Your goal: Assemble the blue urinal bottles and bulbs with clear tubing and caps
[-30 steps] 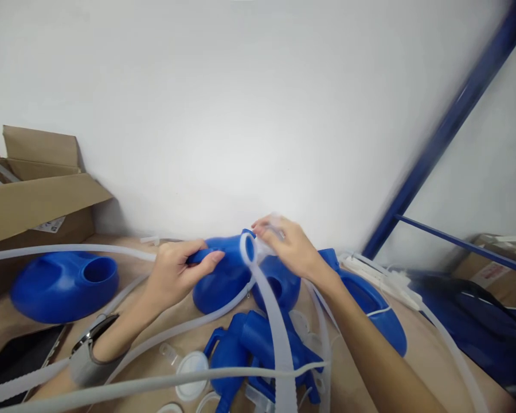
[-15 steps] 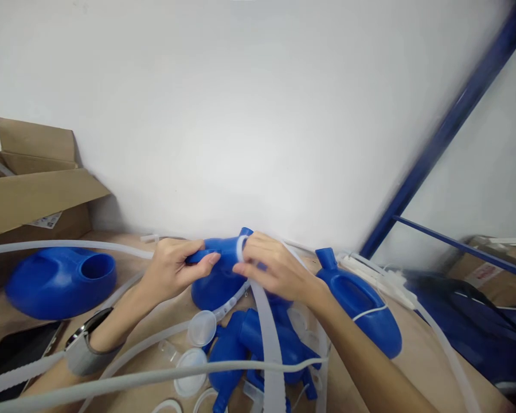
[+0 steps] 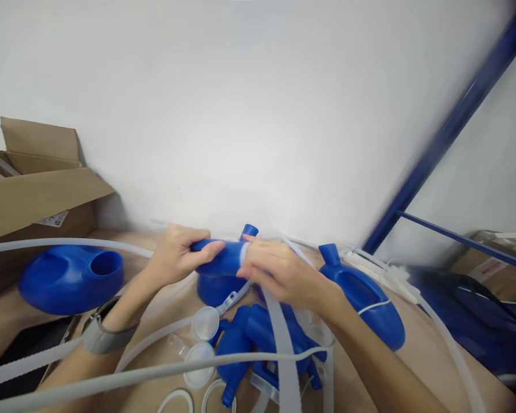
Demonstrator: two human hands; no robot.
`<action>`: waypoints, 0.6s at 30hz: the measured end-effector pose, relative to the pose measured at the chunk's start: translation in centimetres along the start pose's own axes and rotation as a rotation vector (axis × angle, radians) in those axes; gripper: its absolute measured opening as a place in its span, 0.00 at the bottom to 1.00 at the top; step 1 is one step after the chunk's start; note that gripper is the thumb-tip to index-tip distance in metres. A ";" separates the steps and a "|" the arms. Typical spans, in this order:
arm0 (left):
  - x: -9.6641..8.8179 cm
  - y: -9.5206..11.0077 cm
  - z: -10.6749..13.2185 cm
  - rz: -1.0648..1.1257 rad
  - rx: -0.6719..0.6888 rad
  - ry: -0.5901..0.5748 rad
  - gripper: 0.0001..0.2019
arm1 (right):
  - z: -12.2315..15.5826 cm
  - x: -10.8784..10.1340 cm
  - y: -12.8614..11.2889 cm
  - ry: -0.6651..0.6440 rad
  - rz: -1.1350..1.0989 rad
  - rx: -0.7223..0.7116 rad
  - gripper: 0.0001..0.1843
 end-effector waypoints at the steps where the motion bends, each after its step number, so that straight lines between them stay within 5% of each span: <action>1: -0.1 0.2 -0.1 -0.030 -0.030 0.041 0.25 | 0.1 -0.2 0.5 0.006 0.011 0.064 0.16; 9: 0.2 2.6 0.6 -0.114 -0.043 0.168 0.26 | 1.5 -0.6 3.1 0.211 -0.043 0.432 0.06; 13: 0.5 3.1 1.0 -0.180 0.012 0.219 0.27 | 1.7 -0.3 3.6 0.241 -0.087 0.489 0.17; 18: 1.4 3.7 1.3 -0.248 0.081 0.269 0.26 | 2.4 0.3 4.6 0.265 -0.144 0.663 0.17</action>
Point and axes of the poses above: each hand's wrist, its own z-axis away from the middle knuckle, its own x-axis out of the palm, y = z × x, the point moved 9 cm from there along -z, towards the middle knuckle, and after that the axes turned 5 degrees about -x, right-handed, at the moved point
